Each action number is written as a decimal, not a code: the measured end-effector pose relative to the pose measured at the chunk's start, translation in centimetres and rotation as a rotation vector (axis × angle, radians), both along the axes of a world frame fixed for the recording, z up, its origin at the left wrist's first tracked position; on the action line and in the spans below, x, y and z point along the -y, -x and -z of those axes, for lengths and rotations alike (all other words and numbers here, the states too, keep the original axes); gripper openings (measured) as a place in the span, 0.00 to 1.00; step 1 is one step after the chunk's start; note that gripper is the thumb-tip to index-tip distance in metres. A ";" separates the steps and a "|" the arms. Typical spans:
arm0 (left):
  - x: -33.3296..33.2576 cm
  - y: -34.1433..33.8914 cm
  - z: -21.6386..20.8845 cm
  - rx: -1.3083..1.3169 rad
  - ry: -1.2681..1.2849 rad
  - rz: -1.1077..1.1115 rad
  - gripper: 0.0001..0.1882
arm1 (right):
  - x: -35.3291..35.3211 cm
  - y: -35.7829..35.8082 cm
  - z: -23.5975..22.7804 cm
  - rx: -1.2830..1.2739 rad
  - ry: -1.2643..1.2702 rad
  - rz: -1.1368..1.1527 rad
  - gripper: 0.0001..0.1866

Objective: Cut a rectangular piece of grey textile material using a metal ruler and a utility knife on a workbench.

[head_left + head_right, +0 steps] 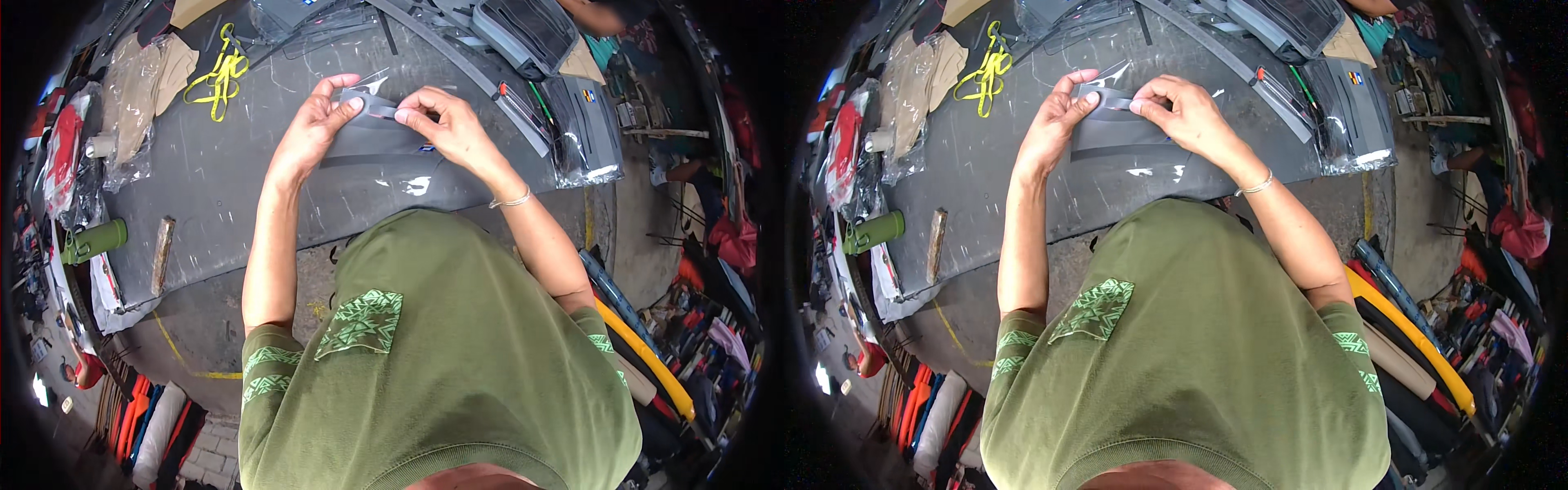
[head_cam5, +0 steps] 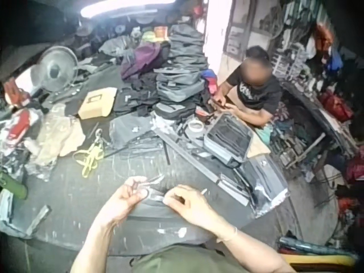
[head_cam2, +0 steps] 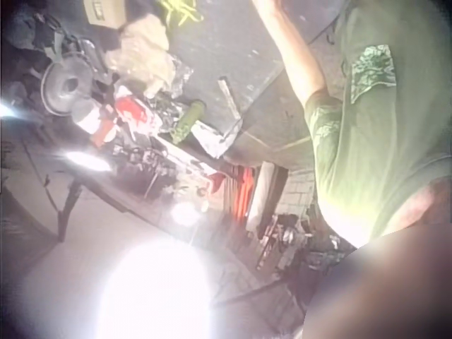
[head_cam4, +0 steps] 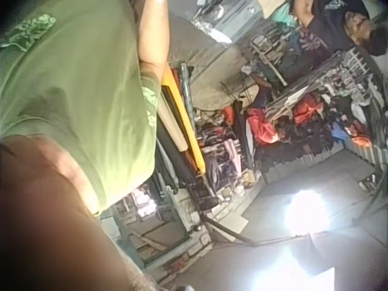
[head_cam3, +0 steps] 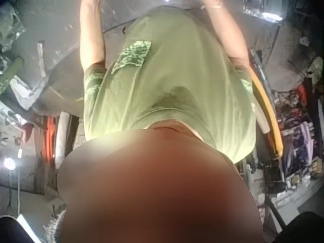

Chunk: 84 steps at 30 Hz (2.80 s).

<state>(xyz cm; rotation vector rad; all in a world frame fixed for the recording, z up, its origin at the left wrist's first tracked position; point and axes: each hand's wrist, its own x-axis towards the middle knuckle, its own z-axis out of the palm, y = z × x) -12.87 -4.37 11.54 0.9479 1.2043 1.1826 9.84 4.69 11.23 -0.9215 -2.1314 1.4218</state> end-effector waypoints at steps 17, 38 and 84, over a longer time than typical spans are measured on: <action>-0.6 5.3 10.7 -1.193 0.011 -0.387 0.43 | -2.7 -10.7 7.5 -1.252 0.925 0.730 0.09; 10.9 -3.8 13.7 -1.402 0.228 -0.333 0.40 | -10.2 2.6 8.6 -0.486 0.817 0.469 0.10; 12.1 5.6 15.3 -1.460 0.218 -0.475 0.41 | 0.0 -18.2 11.3 0.376 0.004 0.482 0.32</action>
